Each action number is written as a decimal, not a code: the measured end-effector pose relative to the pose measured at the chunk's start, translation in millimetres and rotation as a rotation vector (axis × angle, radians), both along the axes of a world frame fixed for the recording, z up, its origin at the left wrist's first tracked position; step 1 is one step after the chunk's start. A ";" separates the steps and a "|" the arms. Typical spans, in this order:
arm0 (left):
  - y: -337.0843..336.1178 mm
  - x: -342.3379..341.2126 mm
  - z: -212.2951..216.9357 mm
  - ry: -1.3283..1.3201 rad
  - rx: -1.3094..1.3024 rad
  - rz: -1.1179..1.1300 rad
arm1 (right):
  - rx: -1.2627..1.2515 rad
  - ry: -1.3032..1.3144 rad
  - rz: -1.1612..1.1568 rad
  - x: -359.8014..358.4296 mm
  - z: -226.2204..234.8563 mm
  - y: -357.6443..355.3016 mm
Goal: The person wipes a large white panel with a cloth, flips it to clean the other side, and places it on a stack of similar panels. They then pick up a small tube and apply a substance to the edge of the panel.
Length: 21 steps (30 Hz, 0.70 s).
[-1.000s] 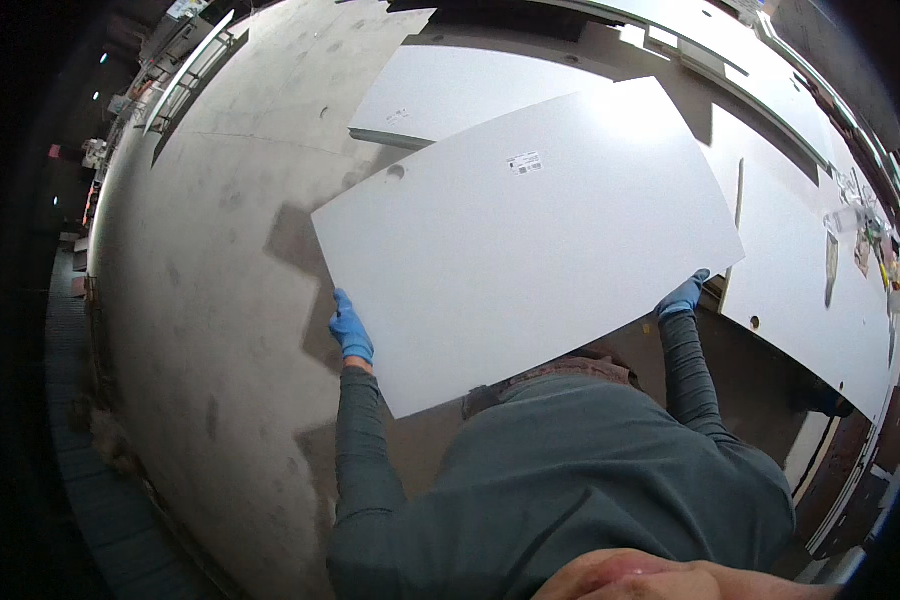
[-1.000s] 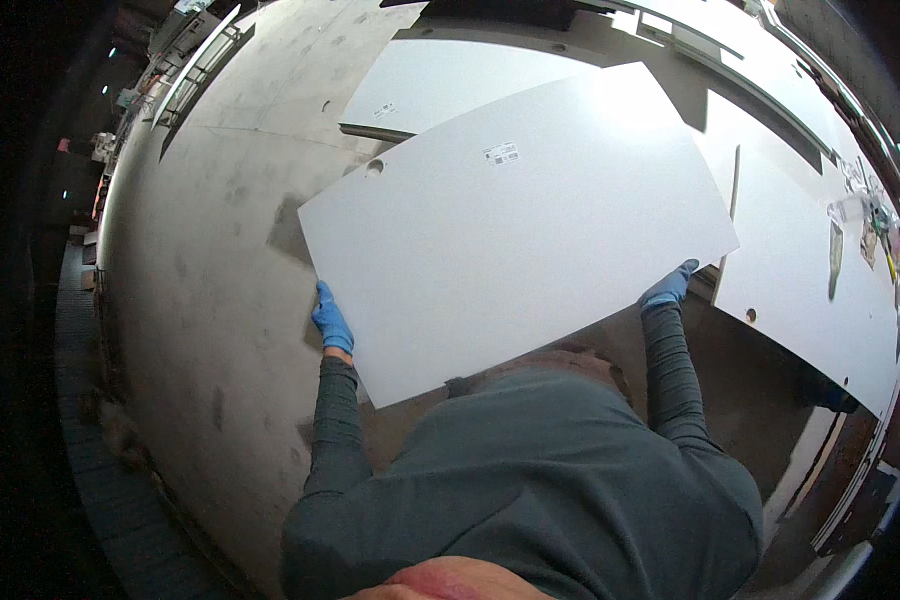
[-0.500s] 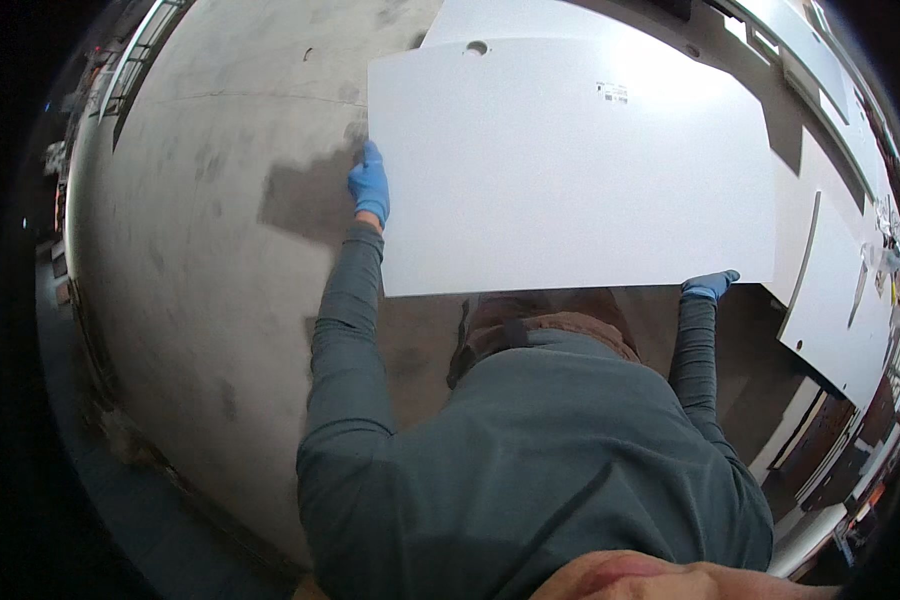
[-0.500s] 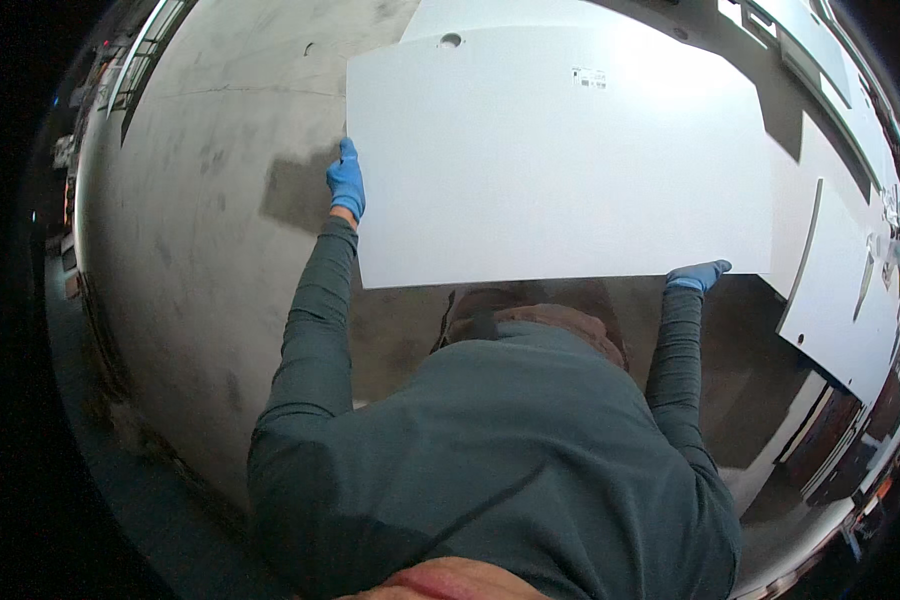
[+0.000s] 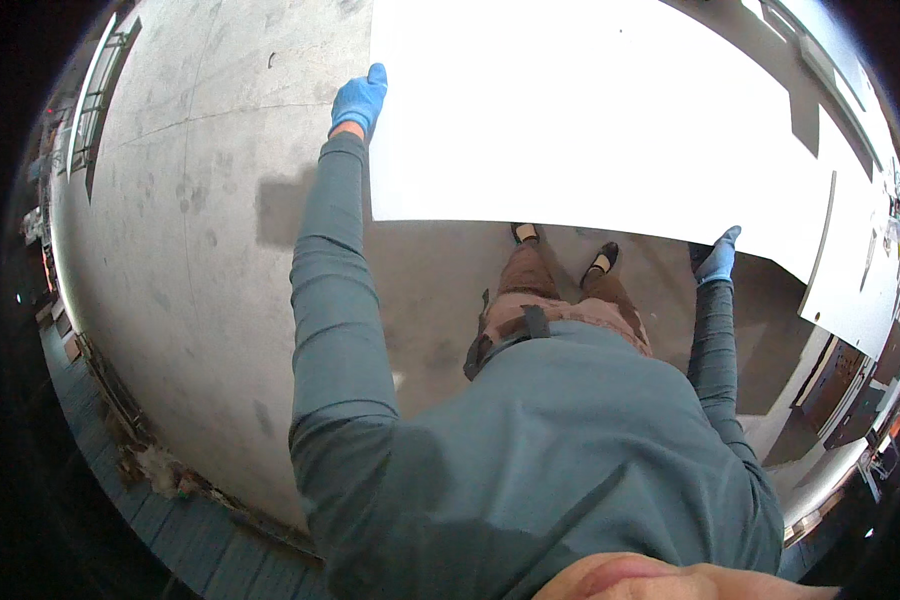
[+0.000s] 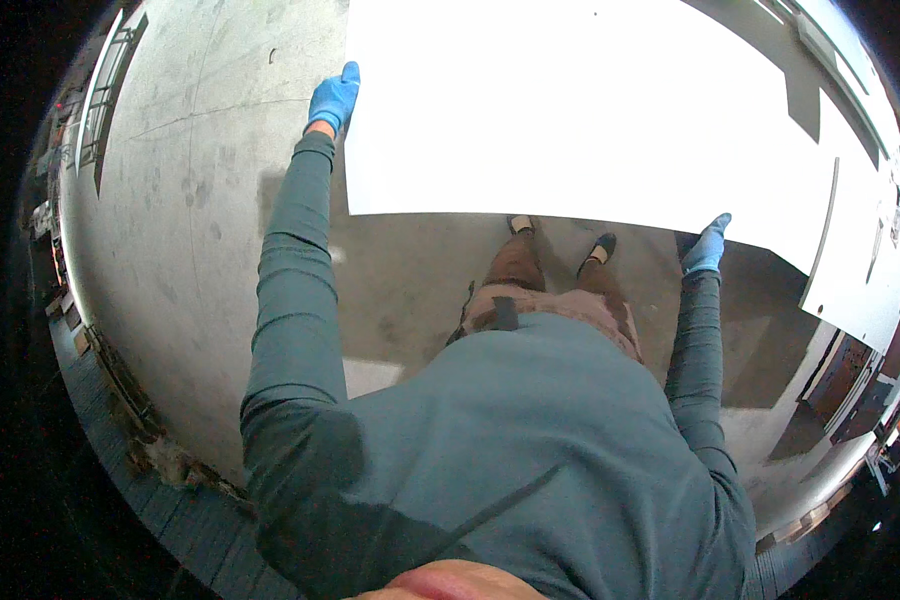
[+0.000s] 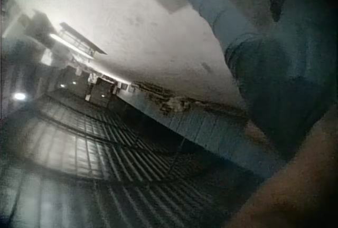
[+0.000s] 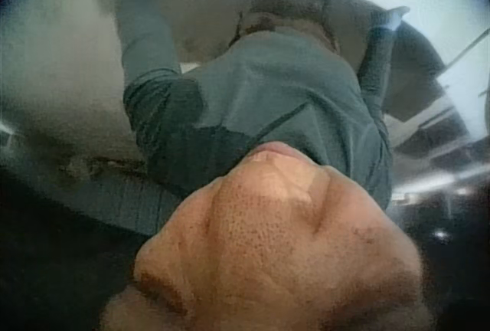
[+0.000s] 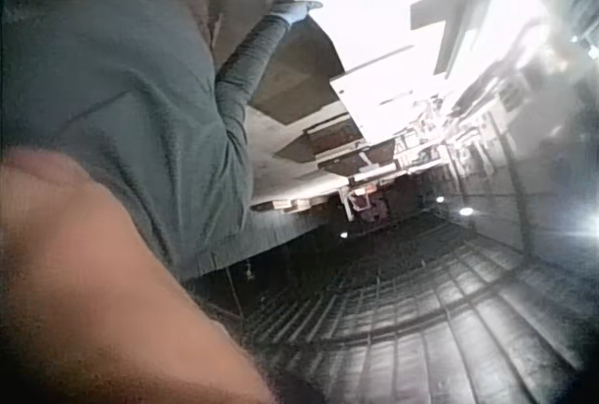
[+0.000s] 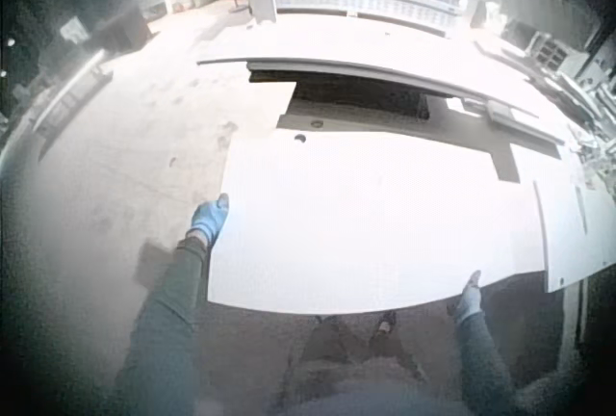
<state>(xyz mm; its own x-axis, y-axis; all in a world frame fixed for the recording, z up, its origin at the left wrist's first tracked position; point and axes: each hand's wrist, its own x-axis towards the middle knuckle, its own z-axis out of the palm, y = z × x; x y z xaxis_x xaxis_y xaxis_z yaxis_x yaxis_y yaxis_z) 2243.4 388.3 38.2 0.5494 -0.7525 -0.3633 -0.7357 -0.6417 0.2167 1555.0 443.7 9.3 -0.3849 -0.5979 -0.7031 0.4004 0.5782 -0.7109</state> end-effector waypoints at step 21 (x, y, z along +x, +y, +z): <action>211.8 -144.6 -28.4 0.967 -0.945 1.292 | 0.263 0.037 0.270 17.8 19.8 -16.0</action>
